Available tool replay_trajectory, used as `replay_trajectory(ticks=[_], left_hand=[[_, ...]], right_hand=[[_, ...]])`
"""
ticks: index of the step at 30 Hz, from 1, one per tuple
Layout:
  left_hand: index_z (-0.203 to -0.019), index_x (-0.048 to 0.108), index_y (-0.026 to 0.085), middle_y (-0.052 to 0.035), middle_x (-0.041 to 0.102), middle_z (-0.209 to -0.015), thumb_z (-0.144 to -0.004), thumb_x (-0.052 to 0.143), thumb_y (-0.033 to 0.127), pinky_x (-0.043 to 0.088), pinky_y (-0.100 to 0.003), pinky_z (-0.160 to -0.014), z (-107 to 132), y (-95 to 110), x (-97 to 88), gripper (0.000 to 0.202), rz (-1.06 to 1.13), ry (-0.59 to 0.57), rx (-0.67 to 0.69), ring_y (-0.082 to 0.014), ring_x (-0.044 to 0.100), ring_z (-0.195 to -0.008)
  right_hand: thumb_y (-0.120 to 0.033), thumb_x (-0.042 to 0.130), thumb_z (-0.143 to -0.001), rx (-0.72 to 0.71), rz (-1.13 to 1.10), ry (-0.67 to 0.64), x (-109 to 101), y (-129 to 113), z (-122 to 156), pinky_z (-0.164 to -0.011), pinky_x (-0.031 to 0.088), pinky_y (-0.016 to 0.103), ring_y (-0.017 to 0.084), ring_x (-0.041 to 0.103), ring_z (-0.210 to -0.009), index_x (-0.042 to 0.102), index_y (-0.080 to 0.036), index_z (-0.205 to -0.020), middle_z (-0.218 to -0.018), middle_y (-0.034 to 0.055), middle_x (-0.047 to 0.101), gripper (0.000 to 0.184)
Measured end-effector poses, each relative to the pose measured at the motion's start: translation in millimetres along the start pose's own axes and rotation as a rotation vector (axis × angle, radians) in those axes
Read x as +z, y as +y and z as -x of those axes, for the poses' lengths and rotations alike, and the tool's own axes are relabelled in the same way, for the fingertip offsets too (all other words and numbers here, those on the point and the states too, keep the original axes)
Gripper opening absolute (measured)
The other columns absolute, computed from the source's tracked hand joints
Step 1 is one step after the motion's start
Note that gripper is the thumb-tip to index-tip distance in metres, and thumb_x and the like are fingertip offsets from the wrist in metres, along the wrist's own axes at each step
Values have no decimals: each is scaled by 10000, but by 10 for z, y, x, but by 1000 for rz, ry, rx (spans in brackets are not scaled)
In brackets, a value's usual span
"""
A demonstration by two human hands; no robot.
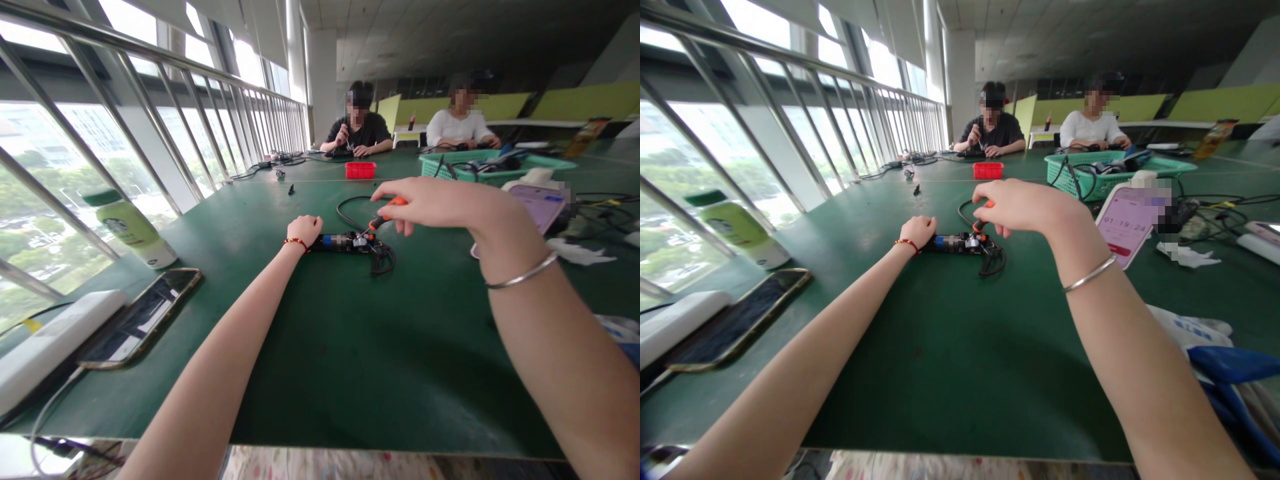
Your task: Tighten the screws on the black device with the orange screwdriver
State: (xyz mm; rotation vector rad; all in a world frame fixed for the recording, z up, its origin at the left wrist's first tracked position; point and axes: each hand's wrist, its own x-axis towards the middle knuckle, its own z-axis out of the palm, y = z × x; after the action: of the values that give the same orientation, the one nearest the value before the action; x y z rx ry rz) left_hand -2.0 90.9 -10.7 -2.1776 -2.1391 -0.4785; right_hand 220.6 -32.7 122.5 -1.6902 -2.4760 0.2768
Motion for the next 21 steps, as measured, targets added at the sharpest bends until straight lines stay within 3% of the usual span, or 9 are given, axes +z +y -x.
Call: replay_trajectory(ticks=[4, 7, 11, 15, 18, 21], left_hand=[[-906, 730, 183, -116, 706, -888, -923, 283, 388, 495, -324, -776, 5, -4, 1, 492, 3, 2, 7, -253, 659, -879], [-905, 726, 177, -116, 704, -885, -927, 279, 387, 492, -316, -771, 12, -1, -8, 495, 1, 3, 7, -249, 659, -876], [-909, 722, 171, -120, 703, -899, -930, 274, 388, 486, -310, -751, 10, -1, -5, 498, -5, 1, 7, -247, 658, -869], [-908, 719, 161, -132, 700, -918, -933, 275, 386, 468, -316, -732, 26, 11, -7, 498, -36, 20, 20, -257, 657, -874], [-917, 709, 120, -165, 691, -927, -941, 269, 350, 437, -344, -748, 56, 62, -60, 497, -153, 94, 111, -279, 648, -901], [-929, 685, 83, -181, 683, -925, -952, 264, 286, 388, -371, -804, 84, 176, -152, 468, -252, 180, 246, -280, 629, -942]], right_hand=[[-346, 578, -807, -14, 77, 66, -7, 67, 14, -646, 443, 297, 218, 674, -768, 483, -279, -1315, -939, 41, 717, 521], [-420, 497, -862, 7, 18, 36, 1, 31, 10, -628, 449, 292, 202, 674, -689, 513, -237, -1277, -788, 39, 719, 454], [-473, 336, -925, 38, -39, -38, 17, -26, -17, -609, 455, 292, 175, 645, -551, 607, -169, -1097, -592, 33, 671, 442], [-430, 469, -883, 22, -35, 9, 11, 11, -34, -625, 460, 293, 186, 661, -628, 523, -205, -1247, -694, 29, 703, 431], [-398, 548, -840, 3, -3, 47, 1, 42, -26, -631, 456, 295, 202, 669, -711, 487, -236, -1295, -824, 39, 718, 488], [-436, 501, -862, 21, -6, 20, 7, 33, -24, -633, 450, 297, 192, 658, -664, 526, -227, -1243, -766, 31, 705, 436]])
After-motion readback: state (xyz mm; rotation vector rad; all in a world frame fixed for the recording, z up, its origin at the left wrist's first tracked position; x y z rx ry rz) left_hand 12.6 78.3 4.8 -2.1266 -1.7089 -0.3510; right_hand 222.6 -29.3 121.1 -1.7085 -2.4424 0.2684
